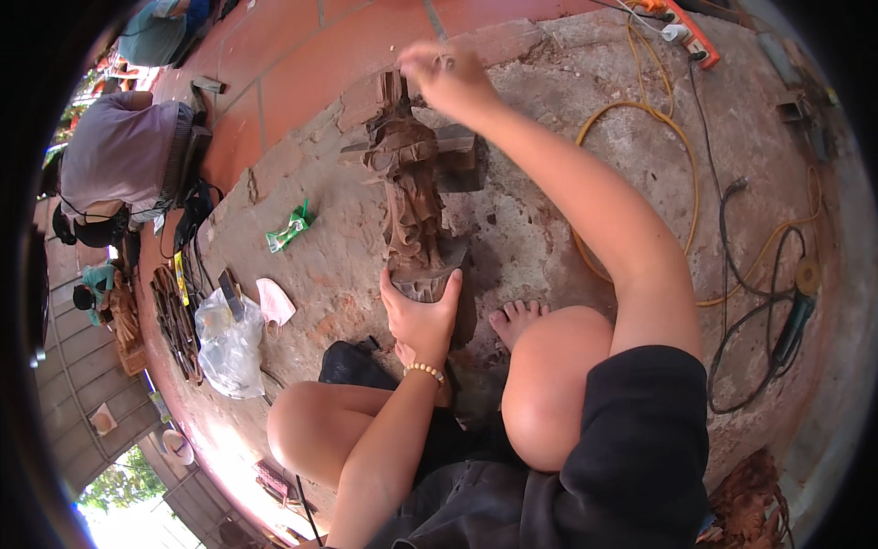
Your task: The person sits on the floor and carves a piece of wood using a small carving tool. They hold the wood with one hand and use the tool to shape and refine its surface, occasionally rotating the piece to work on different sides.
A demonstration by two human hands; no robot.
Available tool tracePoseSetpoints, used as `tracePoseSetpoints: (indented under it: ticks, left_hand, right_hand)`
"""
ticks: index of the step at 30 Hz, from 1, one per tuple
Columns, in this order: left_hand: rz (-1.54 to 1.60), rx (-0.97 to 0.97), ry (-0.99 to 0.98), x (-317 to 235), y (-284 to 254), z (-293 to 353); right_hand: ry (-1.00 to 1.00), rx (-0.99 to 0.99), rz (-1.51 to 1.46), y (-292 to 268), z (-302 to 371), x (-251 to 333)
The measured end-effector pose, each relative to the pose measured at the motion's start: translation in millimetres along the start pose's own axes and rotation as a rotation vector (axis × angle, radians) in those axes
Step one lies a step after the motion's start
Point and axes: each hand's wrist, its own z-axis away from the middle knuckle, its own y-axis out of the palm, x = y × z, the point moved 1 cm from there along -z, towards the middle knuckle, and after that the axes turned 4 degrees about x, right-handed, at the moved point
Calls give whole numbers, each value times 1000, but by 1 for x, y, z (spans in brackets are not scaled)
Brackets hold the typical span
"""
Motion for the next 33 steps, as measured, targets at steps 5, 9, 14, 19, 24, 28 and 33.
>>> tracePoseSetpoints:
  ticks: [5,9,14,19,24,28,33]
  left_hand:
    - [102,104,59,40,-19,-28]
    - [236,215,105,72,-33,-59]
    - [485,331,40,74,-29,-61]
    - [628,459,6,91,-35,-79]
    - [599,459,-5,93,-37,-76]
    - [624,468,-20,84,-36,-78]
    - [573,459,12,86,-33,-71]
  right_hand:
    - [-9,505,-225,15,24,20]
    - [-272,124,-154,25,4,26]
    - [-330,-149,-110,38,-11,-2]
    - [-520,368,-12,46,24,-11]
    - [-275,412,-223,23,1,-1]
    - [-500,313,4,41,28,-12]
    - [-228,212,-265,21,-7,-21]
